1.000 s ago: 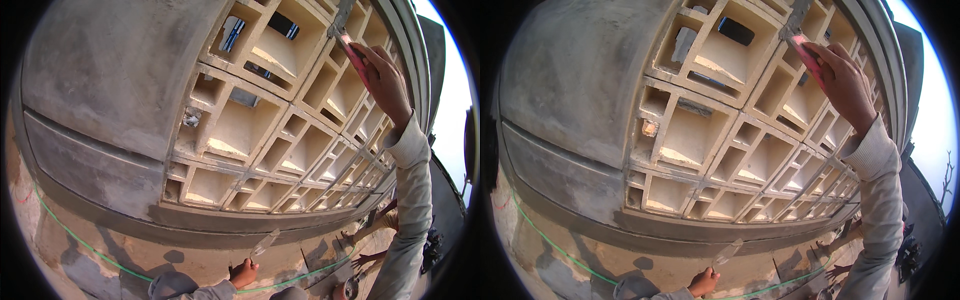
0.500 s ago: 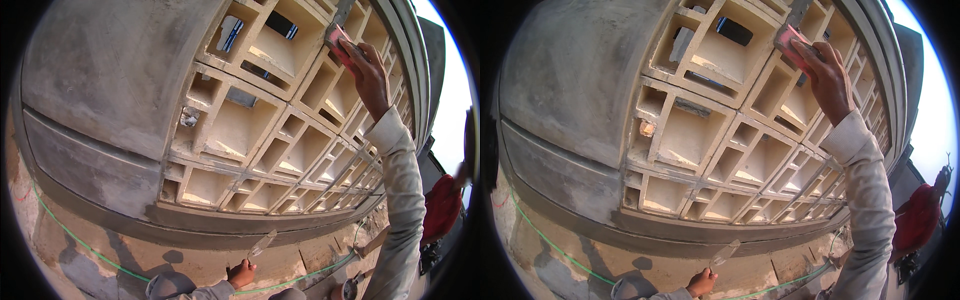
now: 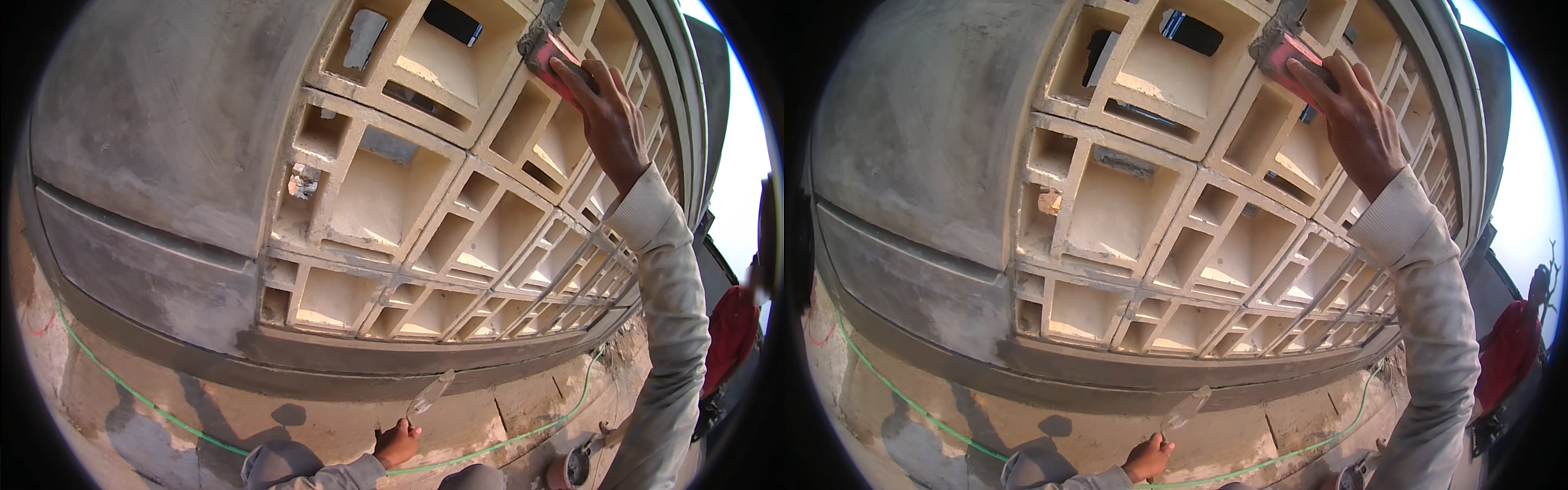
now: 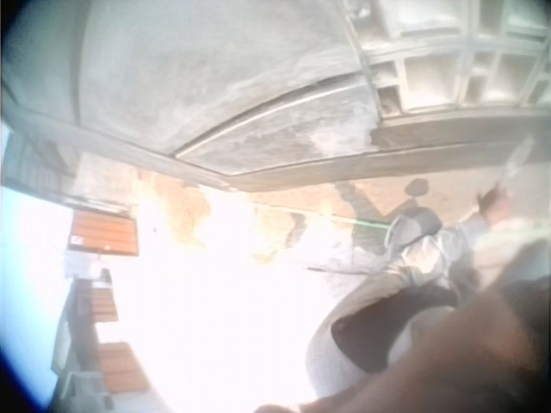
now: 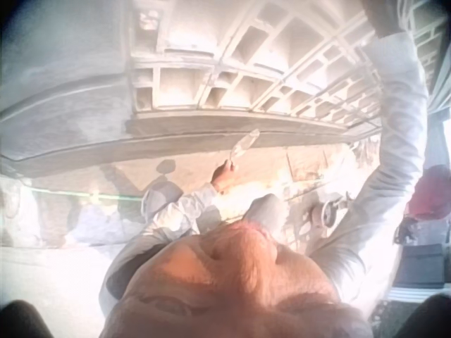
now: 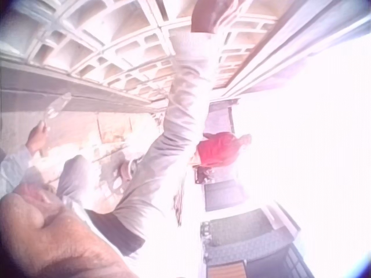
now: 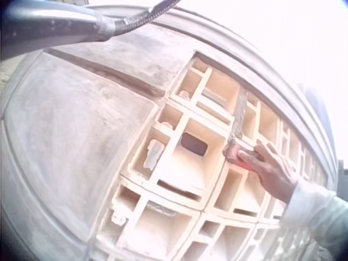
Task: The person applies cement mortar to the joints of a lattice wall using a trowel and a pink float. They scoop mortar from a bucket and spread it into the gaps between the blocks, smoothing the surface as they work.
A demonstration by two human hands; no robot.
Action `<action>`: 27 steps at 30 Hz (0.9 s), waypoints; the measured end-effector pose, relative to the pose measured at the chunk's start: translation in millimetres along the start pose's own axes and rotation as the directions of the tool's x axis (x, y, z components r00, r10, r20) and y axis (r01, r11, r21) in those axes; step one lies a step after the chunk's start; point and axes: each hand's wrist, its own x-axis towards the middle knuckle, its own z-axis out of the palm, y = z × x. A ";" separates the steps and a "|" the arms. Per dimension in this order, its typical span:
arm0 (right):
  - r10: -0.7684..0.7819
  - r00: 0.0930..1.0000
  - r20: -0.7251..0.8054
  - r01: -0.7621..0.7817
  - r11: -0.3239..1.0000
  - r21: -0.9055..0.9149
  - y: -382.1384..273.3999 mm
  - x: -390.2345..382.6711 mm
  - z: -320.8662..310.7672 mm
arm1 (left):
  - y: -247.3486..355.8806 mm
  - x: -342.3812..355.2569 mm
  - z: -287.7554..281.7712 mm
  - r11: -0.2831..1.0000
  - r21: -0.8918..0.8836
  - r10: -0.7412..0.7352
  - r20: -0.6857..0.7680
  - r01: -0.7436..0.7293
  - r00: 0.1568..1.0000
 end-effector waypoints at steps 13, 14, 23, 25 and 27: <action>0.187 0.978 -0.093 -0.123 0.875 0.468 44.3 35.6 -12.2 | 4.7 -8.0 1.3 1.000 -0.014 0.003 0.007 -0.002 1.000; 0.340 0.937 0.083 -0.308 0.689 0.656 43.7 33.9 -8.6 | 7.7 -10.1 -0.4 1.000 -0.024 0.005 0.005 -0.004 1.000; 0.435 0.655 0.618 -0.571 -0.250 0.782 37.9 13.0 -15.8 | -24.2 24.0 29.6 0.999 -0.043 0.011 -0.018 -0.012 1.000; 0.445 0.676 0.588 -0.627 -0.071 0.775 47.5 15.3 -23.9 | -27.5 28.3 33.7 0.998 -0.043 0.036 -0.015 -0.037 0.999; 0.443 0.703 0.556 -0.684 0.206 0.700 55.7 33.5 -39.1 | -27.7 25.8 32.4 0.998 -0.055 0.031 -0.031 -0.033 0.999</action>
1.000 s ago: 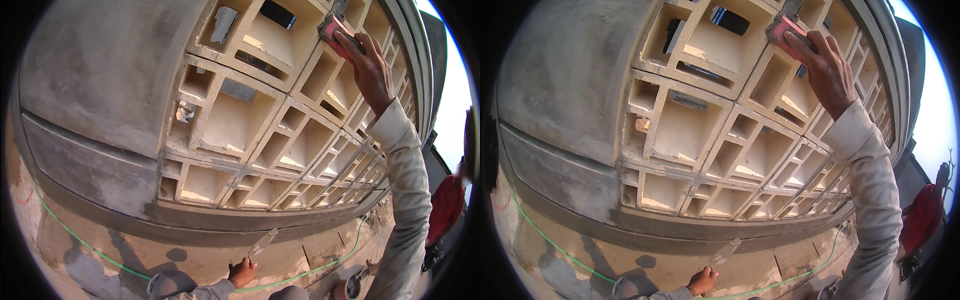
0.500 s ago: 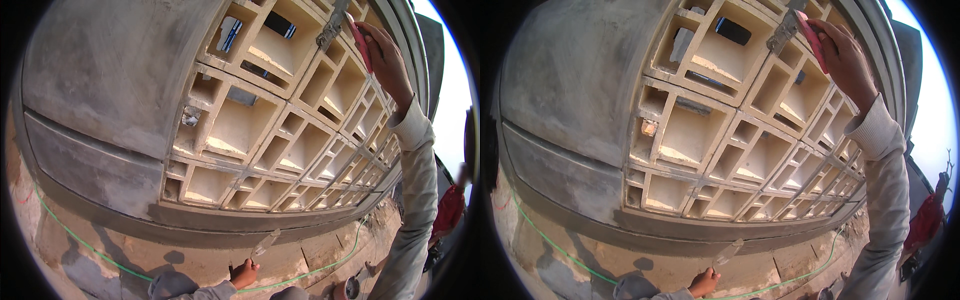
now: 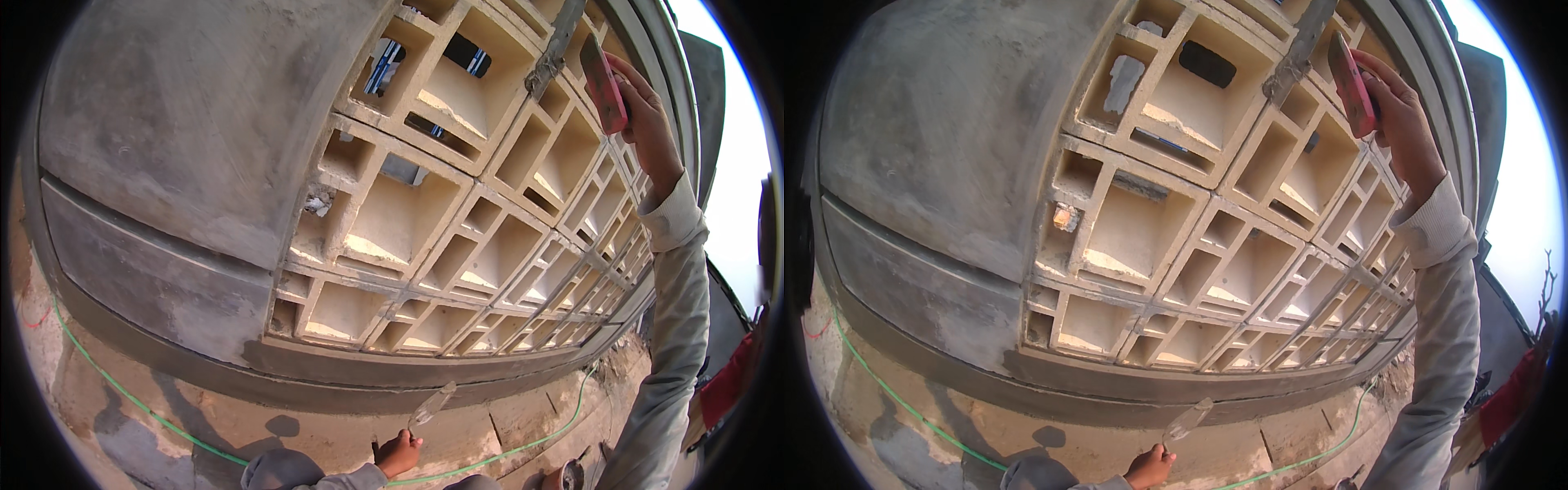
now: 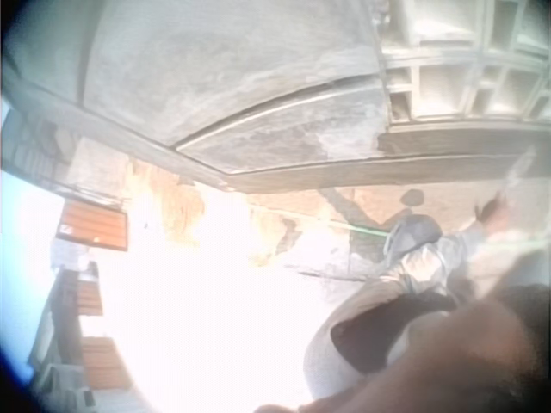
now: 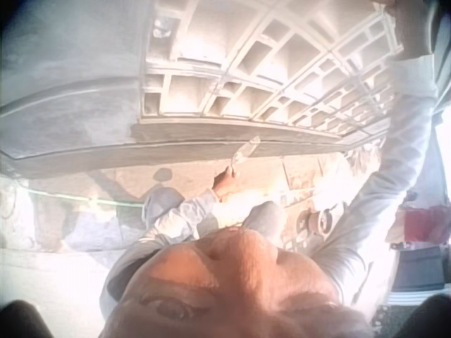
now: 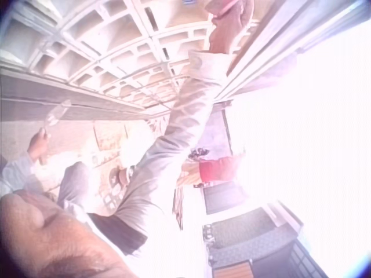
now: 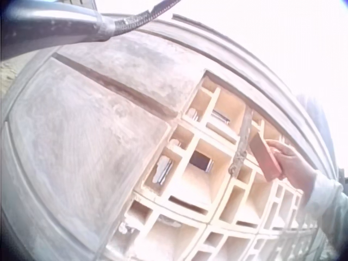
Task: The person applies cement mortar to the joints of a lattice wall using a trowel and a pink float. They scoop mortar from a bucket and spread it into the gaps between the blocks, smoothing the surface as they work.
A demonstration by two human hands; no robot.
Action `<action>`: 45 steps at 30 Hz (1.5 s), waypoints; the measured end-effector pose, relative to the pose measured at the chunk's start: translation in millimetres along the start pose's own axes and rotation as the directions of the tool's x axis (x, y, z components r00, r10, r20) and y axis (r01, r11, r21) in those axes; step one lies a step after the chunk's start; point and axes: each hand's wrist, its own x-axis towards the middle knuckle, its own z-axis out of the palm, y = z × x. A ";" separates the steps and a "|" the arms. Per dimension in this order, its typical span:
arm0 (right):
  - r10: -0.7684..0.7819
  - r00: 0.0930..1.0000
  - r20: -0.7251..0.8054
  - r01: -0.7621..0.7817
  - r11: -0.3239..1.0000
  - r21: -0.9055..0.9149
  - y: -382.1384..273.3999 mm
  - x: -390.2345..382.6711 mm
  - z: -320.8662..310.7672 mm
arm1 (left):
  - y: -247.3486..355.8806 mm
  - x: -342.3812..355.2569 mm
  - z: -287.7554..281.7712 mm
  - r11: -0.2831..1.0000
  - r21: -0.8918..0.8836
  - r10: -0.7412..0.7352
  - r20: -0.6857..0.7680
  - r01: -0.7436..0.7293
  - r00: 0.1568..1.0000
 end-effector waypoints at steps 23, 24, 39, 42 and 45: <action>-0.506 0.467 0.725 0.830 -0.031 -0.556 -43.2 117.5 -8.5 | 0.6 -4.2 -0.6 0.998 0.062 -0.006 0.020 0.005 1.000; -0.473 0.508 0.719 0.821 0.013 -0.571 -51.3 104.6 4.3 | 4.6 -10.8 -6.4 0.999 0.050 -0.010 0.009 0.009 1.000; -0.336 0.781 0.526 0.613 0.252 -0.749 -26.1 28.1 41.3 | 37.8 -41.5 -31.8 0.995 0.053 0.079 0.001 -0.079 0.997; -0.145 0.855 0.497 0.496 0.507 -0.705 -51.7 1.9 61.1 | 41.1 -45.9 -34.2 0.998 0.059 0.035 -0.009 -0.034 0.999; 0.060 0.880 0.472 0.205 0.847 -0.490 -47.2 -15.5 45.5 | 47.5 -51.4 -40.4 0.997 -0.016 0.079 0.017 -0.079 0.997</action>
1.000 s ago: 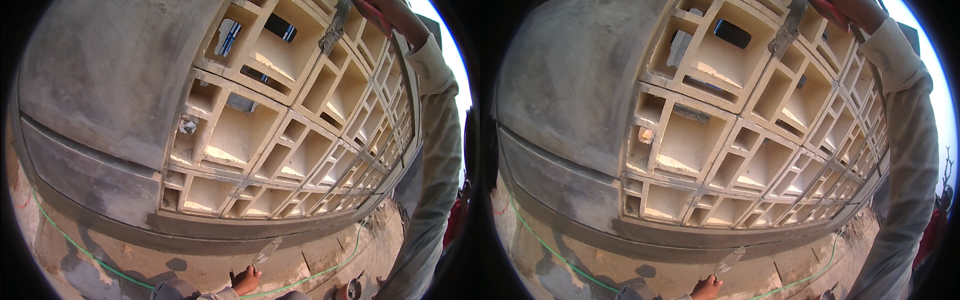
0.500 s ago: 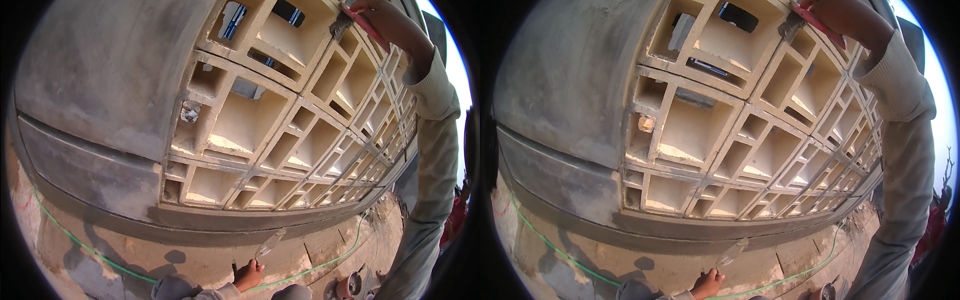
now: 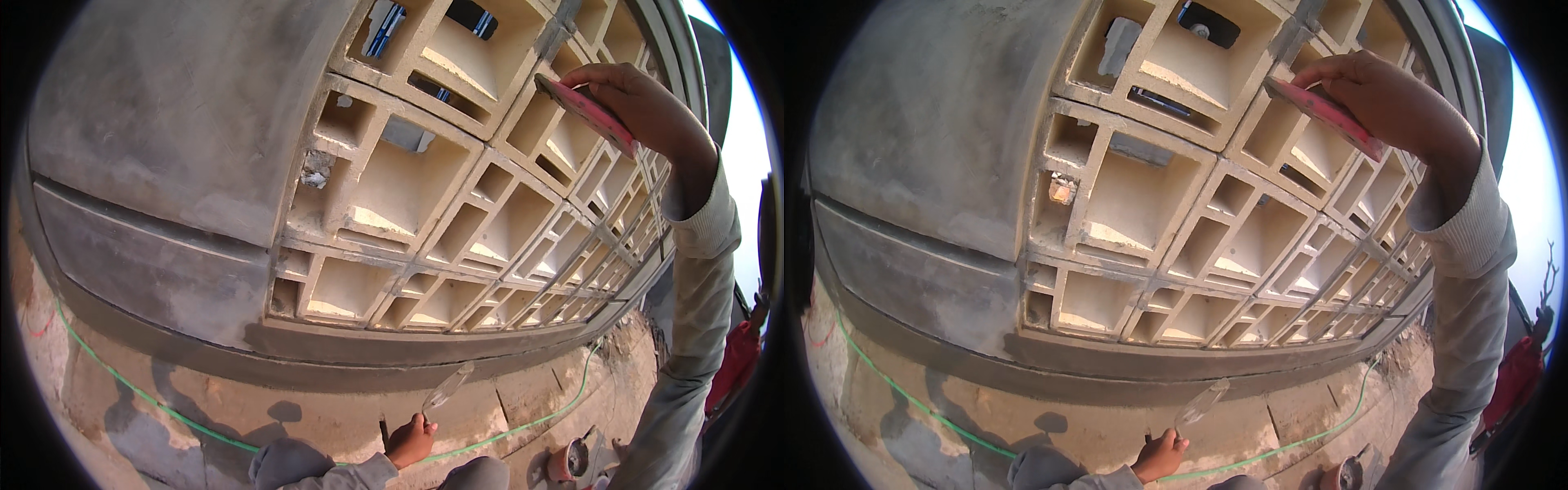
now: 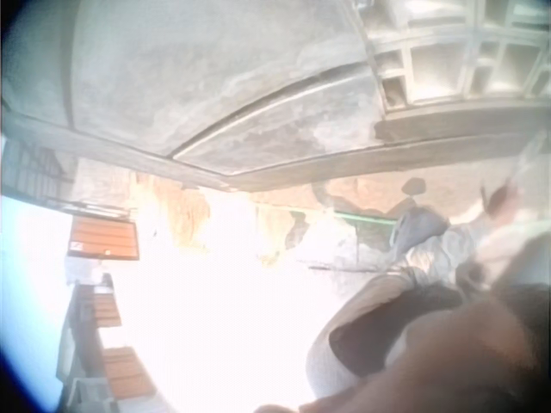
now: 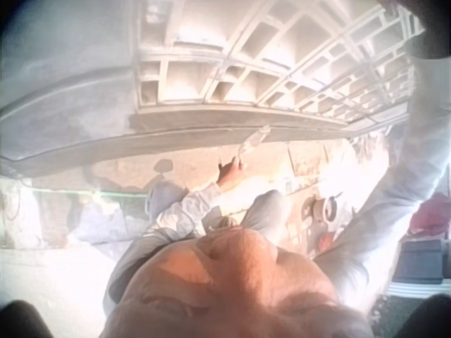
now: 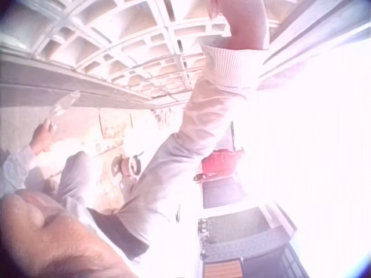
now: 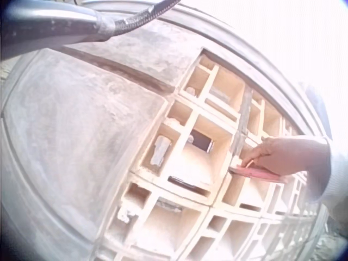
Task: The person applies cement mortar to the joints of a lattice wall using a trowel and a pink float. They scoop mortar from a bucket and spread it into the gaps between the blocks, smoothing the surface as they work.
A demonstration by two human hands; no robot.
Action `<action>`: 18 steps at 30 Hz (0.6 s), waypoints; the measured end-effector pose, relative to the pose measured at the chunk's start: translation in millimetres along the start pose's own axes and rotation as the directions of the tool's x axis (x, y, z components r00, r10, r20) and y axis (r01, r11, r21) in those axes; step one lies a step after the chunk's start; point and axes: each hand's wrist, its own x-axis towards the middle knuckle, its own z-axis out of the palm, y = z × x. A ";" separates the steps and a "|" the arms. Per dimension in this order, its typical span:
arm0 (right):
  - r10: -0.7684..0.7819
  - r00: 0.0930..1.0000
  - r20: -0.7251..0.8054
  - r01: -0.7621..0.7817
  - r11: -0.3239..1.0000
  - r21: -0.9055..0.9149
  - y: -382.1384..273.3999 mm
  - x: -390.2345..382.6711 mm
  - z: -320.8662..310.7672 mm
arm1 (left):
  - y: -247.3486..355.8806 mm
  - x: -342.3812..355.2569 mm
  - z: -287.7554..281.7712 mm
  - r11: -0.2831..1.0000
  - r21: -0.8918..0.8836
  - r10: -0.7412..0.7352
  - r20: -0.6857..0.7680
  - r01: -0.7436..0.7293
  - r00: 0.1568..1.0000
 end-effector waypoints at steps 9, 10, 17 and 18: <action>0.136 0.970 -0.202 0.075 0.622 0.779 78.9 -48.0 50.5 | -4.6 16.1 6.3 0.984 0.060 -0.171 0.052 0.167 0.984; 0.076 0.971 -0.229 0.113 0.693 0.712 81.5 -45.2 52.7 | -5.9 17.1 6.8 0.983 0.068 -0.172 0.042 0.169 0.984; -0.375 0.711 -0.595 0.091 0.888 -0.451 34.7 -21.3 57.5 | -8.2 21.6 14.6 0.994 0.012 -0.109 0.028 0.109 0.994; -0.392 0.711 -0.585 0.058 0.860 -0.506 32.4 -19.8 57.6 | -5.9 21.2 13.2 0.994 0.010 -0.111 0.037 0.111 0.993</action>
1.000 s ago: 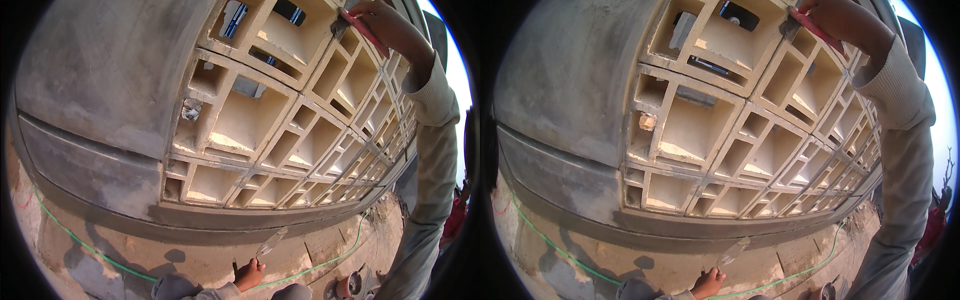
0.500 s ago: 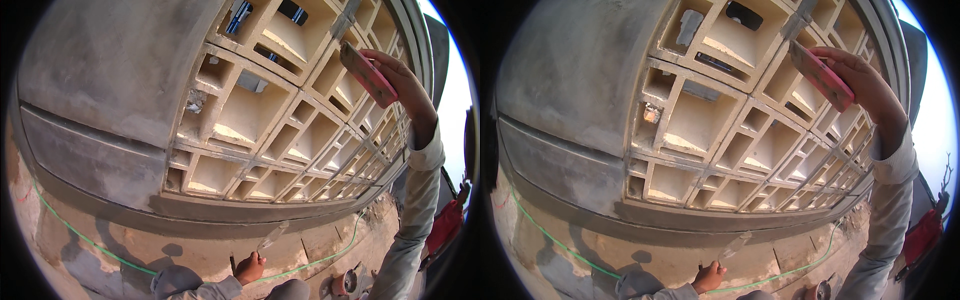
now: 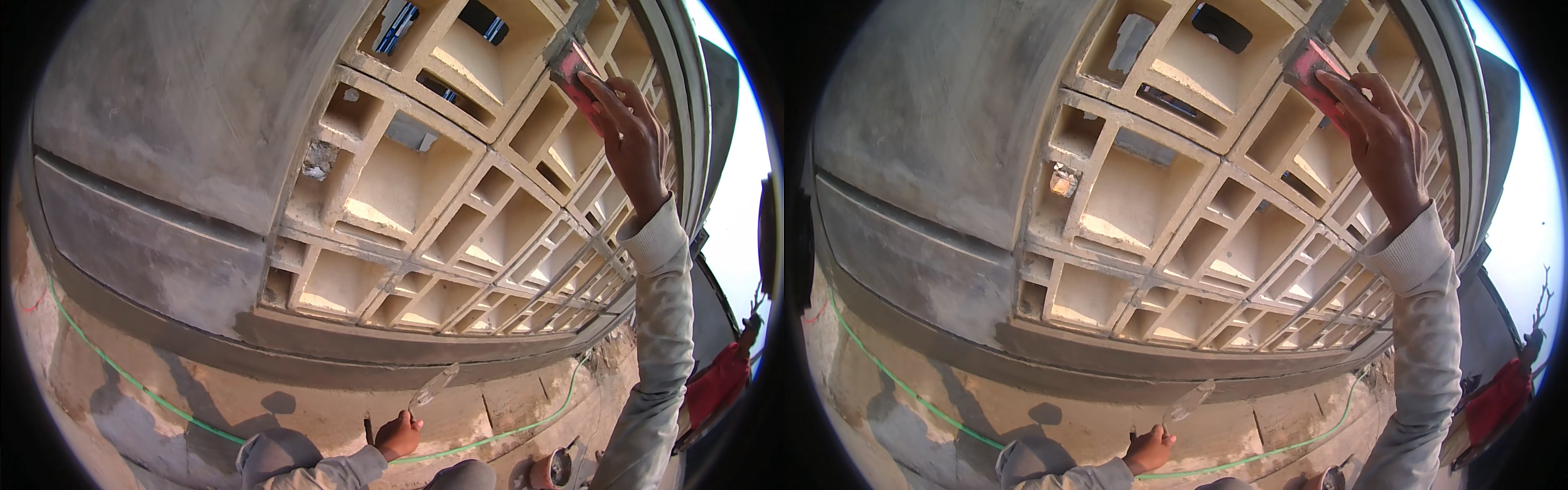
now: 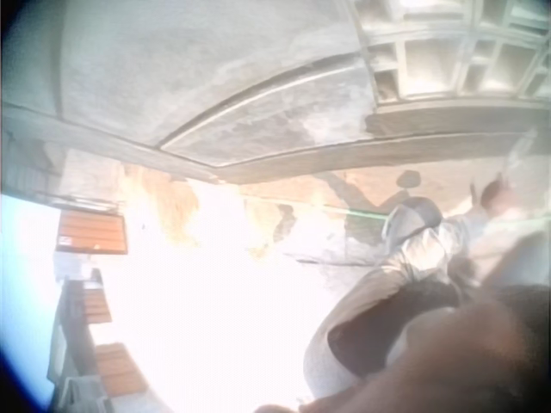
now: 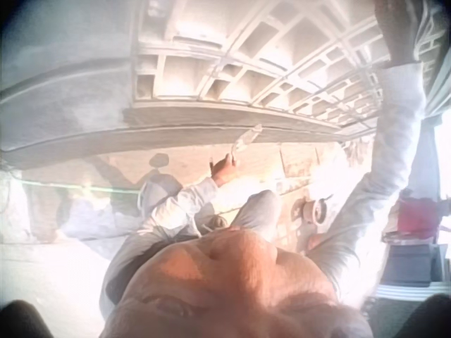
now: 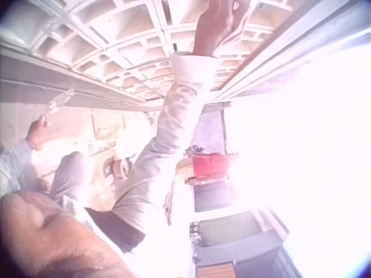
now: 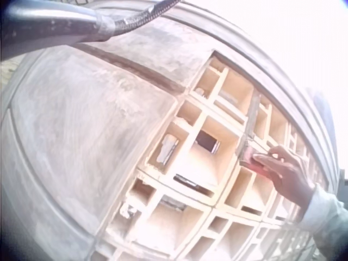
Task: The person applies cement mortar to the joints of a lattice wall using a trowel and a pink float. They scoop mortar from a bucket and spread it into the gaps between the blocks, smoothing the surface as they work.
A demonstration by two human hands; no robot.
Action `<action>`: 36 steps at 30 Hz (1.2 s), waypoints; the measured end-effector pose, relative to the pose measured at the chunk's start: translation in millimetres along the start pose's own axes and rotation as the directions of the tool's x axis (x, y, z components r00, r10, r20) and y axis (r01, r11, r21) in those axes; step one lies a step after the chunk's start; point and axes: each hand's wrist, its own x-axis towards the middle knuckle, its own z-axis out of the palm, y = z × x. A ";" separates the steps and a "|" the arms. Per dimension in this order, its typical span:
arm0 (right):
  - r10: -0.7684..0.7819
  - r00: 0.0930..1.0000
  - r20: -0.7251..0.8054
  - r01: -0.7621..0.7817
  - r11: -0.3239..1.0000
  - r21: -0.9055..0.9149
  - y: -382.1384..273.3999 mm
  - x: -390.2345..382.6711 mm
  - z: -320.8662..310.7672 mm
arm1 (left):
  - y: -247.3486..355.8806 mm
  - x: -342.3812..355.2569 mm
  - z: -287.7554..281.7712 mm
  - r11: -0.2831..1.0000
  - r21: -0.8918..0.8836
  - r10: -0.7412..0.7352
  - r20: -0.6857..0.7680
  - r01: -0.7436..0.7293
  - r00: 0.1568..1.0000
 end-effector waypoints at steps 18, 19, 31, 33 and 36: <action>-0.065 0.997 -0.049 0.064 0.998 -0.021 -2.1 -0.7 22.8 | 0.5 0.4 -0.4 1.000 -0.010 -0.028 0.022 0.028 0.999; -0.061 0.997 -0.047 0.060 0.997 -0.040 -2.6 -1.0 24.4 | -0.5 1.3 0.2 0.999 -0.009 -0.033 0.022 0.034 0.999; -0.178 0.984 -0.010 0.170 0.952 -0.254 2.0 -9.5 27.3 | 0.9 -6.1 -1.0 1.000 -0.011 0.001 -0.010 -0.001 1.000; -0.163 0.986 0.022 0.162 0.943 -0.290 5.8 -14.6 24.8 | -0.8 -4.2 2.6 1.000 -0.009 -0.007 -0.015 0.007 1.000; -0.180 0.981 0.078 0.196 0.917 -0.347 8.6 -17.1 12.4 | -4.9 -2.3 6.2 1.000 -0.005 0.009 -0.034 -0.009 0.999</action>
